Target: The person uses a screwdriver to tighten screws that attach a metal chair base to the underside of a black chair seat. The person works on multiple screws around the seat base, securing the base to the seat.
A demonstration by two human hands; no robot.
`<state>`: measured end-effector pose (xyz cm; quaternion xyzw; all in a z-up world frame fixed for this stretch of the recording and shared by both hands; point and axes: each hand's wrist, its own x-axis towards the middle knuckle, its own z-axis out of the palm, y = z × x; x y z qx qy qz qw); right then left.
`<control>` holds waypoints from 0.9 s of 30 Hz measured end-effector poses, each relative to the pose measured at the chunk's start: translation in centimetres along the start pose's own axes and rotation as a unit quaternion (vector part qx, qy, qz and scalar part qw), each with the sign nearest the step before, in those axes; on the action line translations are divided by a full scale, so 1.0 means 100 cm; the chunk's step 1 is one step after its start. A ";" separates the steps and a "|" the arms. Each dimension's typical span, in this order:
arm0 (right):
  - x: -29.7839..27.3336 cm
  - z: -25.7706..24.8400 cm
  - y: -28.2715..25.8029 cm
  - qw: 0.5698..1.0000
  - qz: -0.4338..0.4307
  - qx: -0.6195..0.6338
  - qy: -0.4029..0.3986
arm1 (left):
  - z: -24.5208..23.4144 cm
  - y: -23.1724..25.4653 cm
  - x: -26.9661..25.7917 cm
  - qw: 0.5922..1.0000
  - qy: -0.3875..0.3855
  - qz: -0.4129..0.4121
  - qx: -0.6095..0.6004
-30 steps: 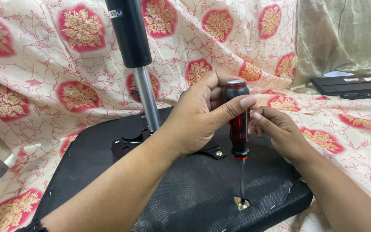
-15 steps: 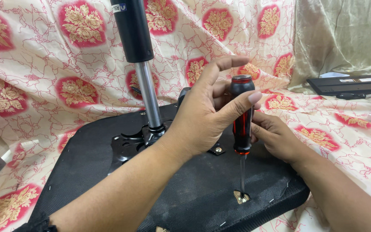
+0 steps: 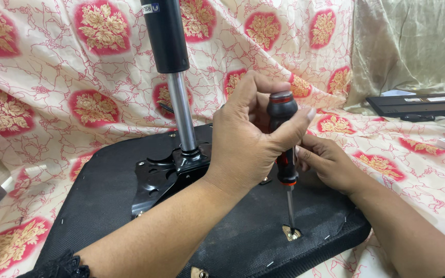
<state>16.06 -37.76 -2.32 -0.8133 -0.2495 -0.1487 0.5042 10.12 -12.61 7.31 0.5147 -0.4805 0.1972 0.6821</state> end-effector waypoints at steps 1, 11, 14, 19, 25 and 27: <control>0.000 0.000 -0.001 1.000 -0.001 0.003 -0.002 | 0.000 0.000 0.000 1.000 0.007 -0.001 0.014; 0.000 0.005 -0.017 1.000 0.018 -0.004 0.002 | -0.004 -0.002 0.002 0.994 0.017 0.011 0.110; 0.000 0.006 -0.017 0.999 0.034 0.001 0.007 | -0.003 -0.004 0.002 0.996 0.003 0.003 0.087; 0.000 0.005 -0.007 0.993 0.112 0.024 0.020 | 0.003 -0.010 0.010 0.985 -0.033 -0.108 -0.131; 0.002 0.001 0.006 1.000 0.015 0.019 -0.004 | 0.011 0.000 0.011 0.994 -0.083 -0.070 0.001; 0.001 0.001 0.009 0.997 0.036 0.075 -0.009 | 0.013 0.005 0.011 0.989 -0.114 -0.071 0.062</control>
